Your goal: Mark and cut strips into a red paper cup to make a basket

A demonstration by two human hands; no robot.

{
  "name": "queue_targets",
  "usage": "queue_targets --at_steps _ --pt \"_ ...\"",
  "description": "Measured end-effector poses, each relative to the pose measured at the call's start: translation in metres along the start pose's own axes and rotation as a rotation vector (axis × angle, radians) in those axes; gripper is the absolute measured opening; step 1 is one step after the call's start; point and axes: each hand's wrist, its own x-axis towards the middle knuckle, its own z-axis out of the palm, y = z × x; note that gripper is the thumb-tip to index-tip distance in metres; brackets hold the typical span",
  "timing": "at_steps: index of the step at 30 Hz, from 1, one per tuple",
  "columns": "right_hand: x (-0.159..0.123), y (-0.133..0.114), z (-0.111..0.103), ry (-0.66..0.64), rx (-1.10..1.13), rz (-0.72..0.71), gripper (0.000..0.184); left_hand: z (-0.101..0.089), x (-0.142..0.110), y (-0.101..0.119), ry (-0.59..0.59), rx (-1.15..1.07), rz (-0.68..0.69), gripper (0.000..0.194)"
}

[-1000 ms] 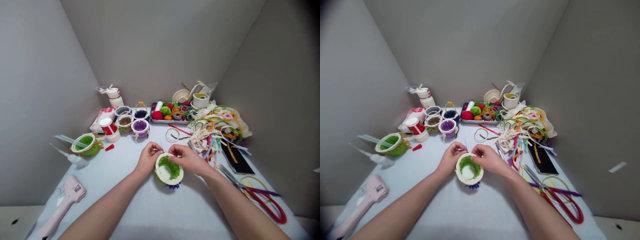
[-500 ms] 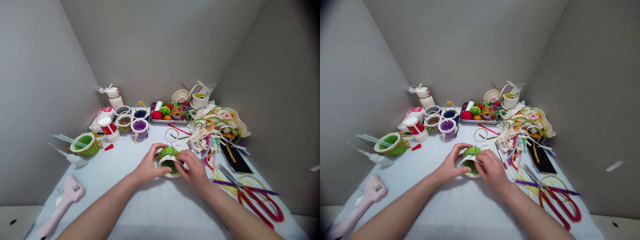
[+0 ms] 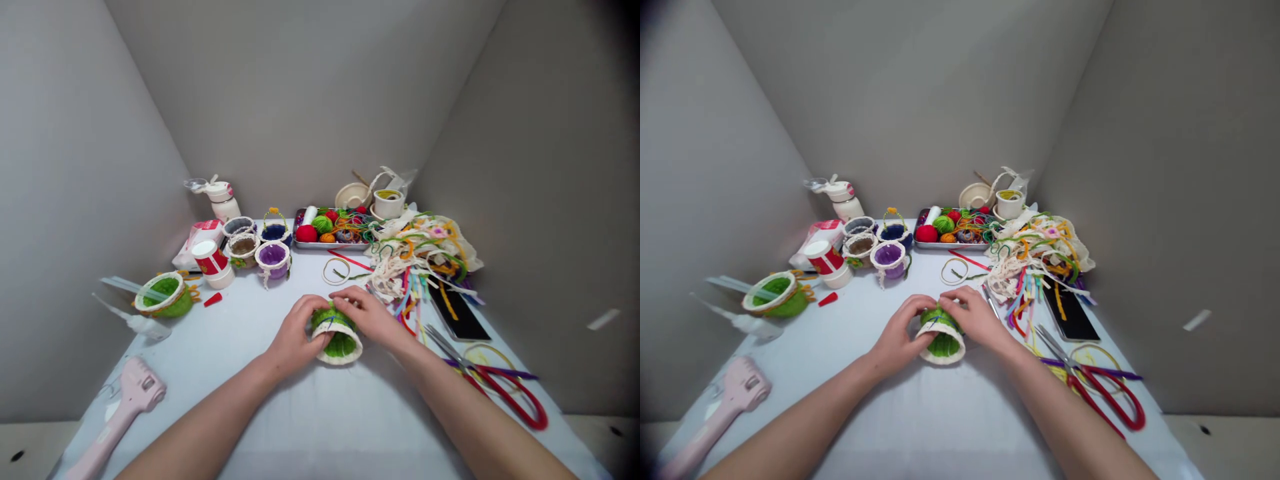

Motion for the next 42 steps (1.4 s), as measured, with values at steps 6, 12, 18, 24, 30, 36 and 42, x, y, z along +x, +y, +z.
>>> queue_targets --at_steps 6,12,18,24,30,36,42 --pt "-0.004 -0.007 0.008 0.096 0.283 0.133 0.024 -0.003 0.001 0.004 0.033 -0.015 0.06 0.021" --pt "-0.012 -0.012 0.004 0.157 0.356 0.16 0.024 -0.003 -0.001 0.007 0.054 -0.025 0.083 0.016" --pt "-0.015 -0.016 0.006 0.149 0.417 0.168 0.024 -0.004 0.001 0.016 0.056 -0.007 0.123 0.015" --pt "-0.018 -0.02 0.004 0.142 0.397 0.161 0.023 -0.004 0.007 0.021 0.074 -0.156 -0.055 0.012" --pt "-0.023 -0.02 -0.001 0.165 0.333 0.154 0.026 -0.006 0.008 0.014 0.094 -0.3 -0.248 0.016" --pt "-0.026 -0.01 -0.003 0.176 0.299 0.177 0.026 -0.008 0.011 0.011 0.141 -0.356 -0.352 0.021" --pt "-0.026 -0.013 -0.008 0.14 0.261 0.138 0.024 -0.008 0.027 0.012 0.03 -0.444 -0.341 0.021"
